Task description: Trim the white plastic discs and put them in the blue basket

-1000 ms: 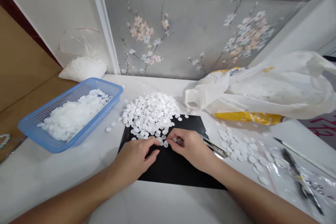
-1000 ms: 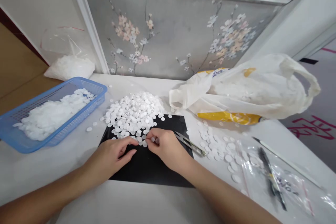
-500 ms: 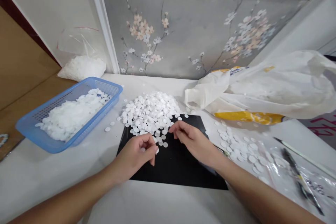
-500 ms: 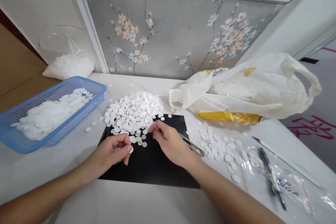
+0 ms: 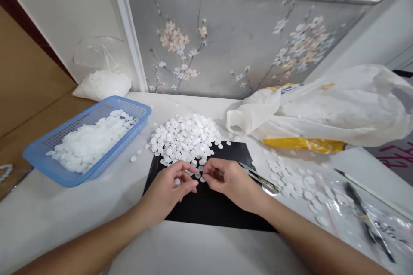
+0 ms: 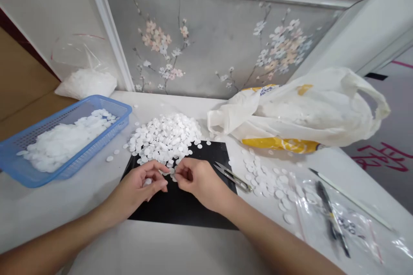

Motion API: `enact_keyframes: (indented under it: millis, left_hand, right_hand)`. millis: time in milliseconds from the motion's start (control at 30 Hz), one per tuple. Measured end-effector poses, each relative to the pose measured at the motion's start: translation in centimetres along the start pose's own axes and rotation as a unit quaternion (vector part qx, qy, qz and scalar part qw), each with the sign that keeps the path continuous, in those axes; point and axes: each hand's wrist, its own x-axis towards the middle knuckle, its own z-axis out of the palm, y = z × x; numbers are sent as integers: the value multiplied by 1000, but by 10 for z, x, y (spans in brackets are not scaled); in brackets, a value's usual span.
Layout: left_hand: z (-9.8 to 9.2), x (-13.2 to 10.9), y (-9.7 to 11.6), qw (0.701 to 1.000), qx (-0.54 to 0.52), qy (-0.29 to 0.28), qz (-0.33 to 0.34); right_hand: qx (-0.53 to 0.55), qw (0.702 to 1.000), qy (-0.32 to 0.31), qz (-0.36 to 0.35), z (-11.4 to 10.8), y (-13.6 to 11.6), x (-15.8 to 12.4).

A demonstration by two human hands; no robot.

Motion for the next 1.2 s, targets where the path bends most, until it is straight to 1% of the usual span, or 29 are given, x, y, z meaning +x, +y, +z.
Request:
enact_keyframes:
  millis: [67, 100, 133, 167, 200, 233, 267, 300, 333, 367, 433, 500, 600, 667, 733, 800, 867, 933, 1000, 1100, 1200]
  left_hand:
    - [2, 0, -1, 1000, -1, -2, 3]
    - [3, 0, 0, 1000, -19, -9, -1]
    - [3, -1, 1, 999, -44, -15, -9]
    - [3, -2, 2, 997, -76, -17, -20]
    - [3, -3, 4, 993, -110, -16, -34]
    - [3, -4, 6, 989, -143, -15, -48]
    - [3, -5, 8, 983, -171, -18, -62]
    - [2, -7, 10, 978, -193, -25, -75]
    - [2, -9, 12, 973, -210, -34, -86]
    - [2, -10, 13, 970, -221, -43, -95]
    - [3, -12, 15, 965, -235, -52, -108]
    - [4, -14, 15, 962, -244, -52, -113]
    - [5, -14, 14, 958, -260, -36, -117]
    - [5, -13, 12, 955, -271, -22, -116]
    - [4, -13, 11, 953, -279, -20, -114]
    - [3, -12, 8, 949, -290, -23, -117]
    - [3, -12, 6, 945, -303, -24, -123]
    - [2, -11, 5, 943, -307, -25, -128]
    - [2, -12, 6, 943, -304, -30, -132]
    - [3, -12, 6, 943, -301, -33, -137]
    - [5, -11, 6, 942, -306, -26, -137]
  right_hand:
    - [83, 996, -28, 37, 2, -9, -2]
    - [102, 993, -37, 40, 1, -12, -4]
    - [100, 994, -36, 37, -1, -14, -5]
    - [76, 996, -23, 32, -5, -15, -7]
    - [32, 999, 2, 28, -11, -13, -9]
    - [-35, 999, 32, 27, -18, -9, -11]
    - [-117, 990, 68, 27, -26, -3, -14]
    - [-199, 973, 105, 38, -35, 5, -17]
    - [-268, 954, 118, 60, -43, 14, -21]
    - [-311, 941, 109, 80, -50, 22, -24]
    - [-331, 935, 81, 101, -59, 37, -30]
    - [-303, 944, 59, 121, -62, 45, -33]
    - [-247, 957, 24, 150, -64, 46, -35]
    - [-220, 966, 7, 138, -64, 42, -35]
    - [-182, 977, 12, 112, -63, 34, -35]
    - [-105, 989, 20, 104, -60, 24, -34]
    - [0, 994, 21, 111, -54, 14, -33]
    - [89, 988, 23, 120, -45, 6, -31]
    - [137, 981, 29, 132, -35, 0, -29]
    - [132, 982, 30, 134, -23, -5, -29]
    - [58, 994, 33, 90, -14, -11, -33]
